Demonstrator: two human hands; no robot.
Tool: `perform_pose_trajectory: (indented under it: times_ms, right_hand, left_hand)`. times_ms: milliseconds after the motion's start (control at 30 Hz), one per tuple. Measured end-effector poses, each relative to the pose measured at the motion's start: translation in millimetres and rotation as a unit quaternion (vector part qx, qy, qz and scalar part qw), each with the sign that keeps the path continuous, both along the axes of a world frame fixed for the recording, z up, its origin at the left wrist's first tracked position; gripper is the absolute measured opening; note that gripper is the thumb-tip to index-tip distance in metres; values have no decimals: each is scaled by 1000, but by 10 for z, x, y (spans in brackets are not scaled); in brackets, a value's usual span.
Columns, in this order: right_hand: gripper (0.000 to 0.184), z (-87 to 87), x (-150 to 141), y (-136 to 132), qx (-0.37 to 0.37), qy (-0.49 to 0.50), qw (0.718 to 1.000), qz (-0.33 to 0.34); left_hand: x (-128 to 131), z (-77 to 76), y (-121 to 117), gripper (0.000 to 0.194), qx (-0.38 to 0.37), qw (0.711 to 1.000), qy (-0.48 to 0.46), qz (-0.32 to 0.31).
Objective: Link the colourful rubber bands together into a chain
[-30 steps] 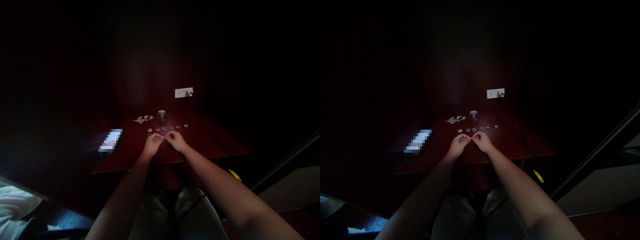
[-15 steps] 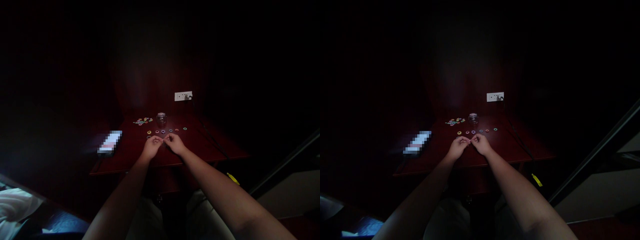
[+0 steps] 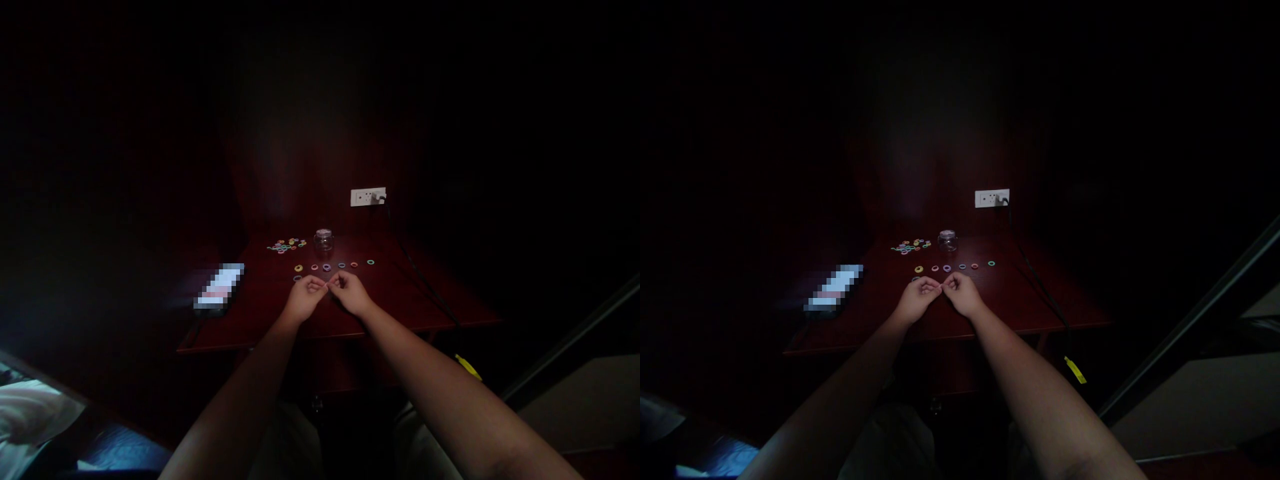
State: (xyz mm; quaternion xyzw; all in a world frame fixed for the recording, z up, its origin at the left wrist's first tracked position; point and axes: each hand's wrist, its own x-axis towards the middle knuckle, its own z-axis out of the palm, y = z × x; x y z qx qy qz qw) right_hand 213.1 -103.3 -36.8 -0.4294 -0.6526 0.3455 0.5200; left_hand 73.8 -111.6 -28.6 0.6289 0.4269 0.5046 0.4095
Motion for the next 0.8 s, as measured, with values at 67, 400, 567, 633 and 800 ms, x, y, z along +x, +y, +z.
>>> perform_pose_trajectory:
  times_ms: [67, 400, 567, 633, 800]
  right_hand:
    - [12, 6, -1, -8, 2, -1, 1000, -2]
    - [12, 9, 7, -12, 8, -5, 1000, -2]
    - [11, 14, 14, -19, 5, -8, 1000, 7]
    - [11, 16, 14, -21, 3, -7, 1000, 9]
    - [11, 20, 9, -33, -2, -5, 1000, 14]
  left_hand:
    - [-2, -7, 8, 13, 2, 1000, 5, 2]
    - [-5, -36, 50, 13, 8, 1000, 6, -2]
    - [-7, -26, 22, 12, 8, 1000, 6, -1]
    - [-7, -19, 5, 12, 9, 1000, 8, -3]
    - [-11, -9, -17, 13, 14, 1000, 10, -5]
